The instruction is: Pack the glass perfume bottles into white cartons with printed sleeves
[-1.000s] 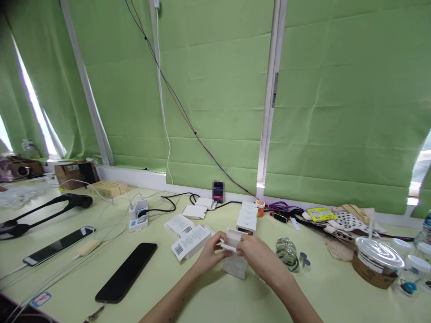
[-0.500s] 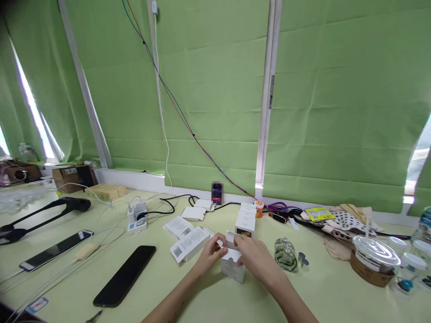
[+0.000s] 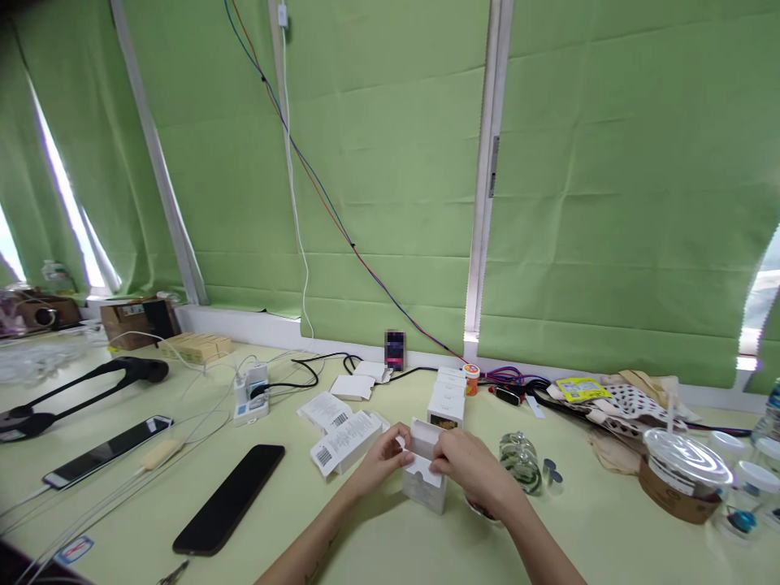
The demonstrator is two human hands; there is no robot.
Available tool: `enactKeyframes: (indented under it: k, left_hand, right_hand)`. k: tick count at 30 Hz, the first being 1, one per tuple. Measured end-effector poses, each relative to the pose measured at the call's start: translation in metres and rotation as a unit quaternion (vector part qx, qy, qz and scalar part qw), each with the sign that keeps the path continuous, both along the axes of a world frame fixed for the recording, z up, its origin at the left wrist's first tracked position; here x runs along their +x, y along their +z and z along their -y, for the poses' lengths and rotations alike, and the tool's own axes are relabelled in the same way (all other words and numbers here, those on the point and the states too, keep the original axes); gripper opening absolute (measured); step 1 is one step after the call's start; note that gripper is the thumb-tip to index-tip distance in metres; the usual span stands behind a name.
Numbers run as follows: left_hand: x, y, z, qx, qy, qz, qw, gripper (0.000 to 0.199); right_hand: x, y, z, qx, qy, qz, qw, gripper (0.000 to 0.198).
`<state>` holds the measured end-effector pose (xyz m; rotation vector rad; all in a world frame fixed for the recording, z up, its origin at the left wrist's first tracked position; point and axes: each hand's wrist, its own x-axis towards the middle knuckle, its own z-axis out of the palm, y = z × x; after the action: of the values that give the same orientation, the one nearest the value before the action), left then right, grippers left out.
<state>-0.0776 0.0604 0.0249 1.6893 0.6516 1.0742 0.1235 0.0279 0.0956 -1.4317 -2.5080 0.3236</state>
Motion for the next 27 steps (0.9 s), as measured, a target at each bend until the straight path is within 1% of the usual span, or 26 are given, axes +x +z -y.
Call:
enactKeyframes:
  k: [4,9,11,15,18,20,22,24,27]
  left_hand:
    - [0.002,-0.004,0.000,0.031,0.057,-0.015,0.998,0.031]
    - [0.005,-0.010,0.000,0.027,0.078,-0.020,0.996,0.030]
    - [0.006,-0.010,0.000,0.022,0.081,-0.018,0.996,0.029]
    - [0.007,-0.011,0.000,0.013,0.084,-0.016,0.996,0.029]
    - [0.007,-0.013,0.000,0.012,0.093,-0.017,0.995,0.028]
    - [0.007,-0.013,0.001,0.017,0.101,-0.020,0.995,0.027]
    - [0.007,-0.013,0.001,0.018,0.106,-0.022,0.994,0.026]
    - [0.007,-0.013,0.002,0.018,0.109,-0.025,0.994,0.025]
    - [0.007,-0.011,0.002,0.019,0.112,-0.030,0.993,0.025]
  right_hand:
    - [-0.004,-0.002,0.001,0.018,-0.005,0.010,1.000,0.018]
    - [-0.005,-0.005,-0.001,0.021,0.000,0.007,1.000,0.018]
    - [-0.002,0.000,-0.001,0.016,0.006,-0.006,1.000,0.017]
    - [0.013,0.016,0.001,-0.003,0.012,-0.036,0.999,0.019]
    - [0.031,0.025,0.002,-0.002,-0.031,-0.040,0.999,0.021]
    - [0.043,0.026,0.003,0.001,-0.074,-0.025,0.997,0.016]
    - [0.052,0.022,0.002,-0.004,-0.114,0.001,0.993,0.007]
    - [0.055,0.017,0.001,-0.022,-0.139,0.029,0.990,0.006]
    - [0.050,0.009,-0.002,-0.056,-0.140,0.062,0.987,0.009]
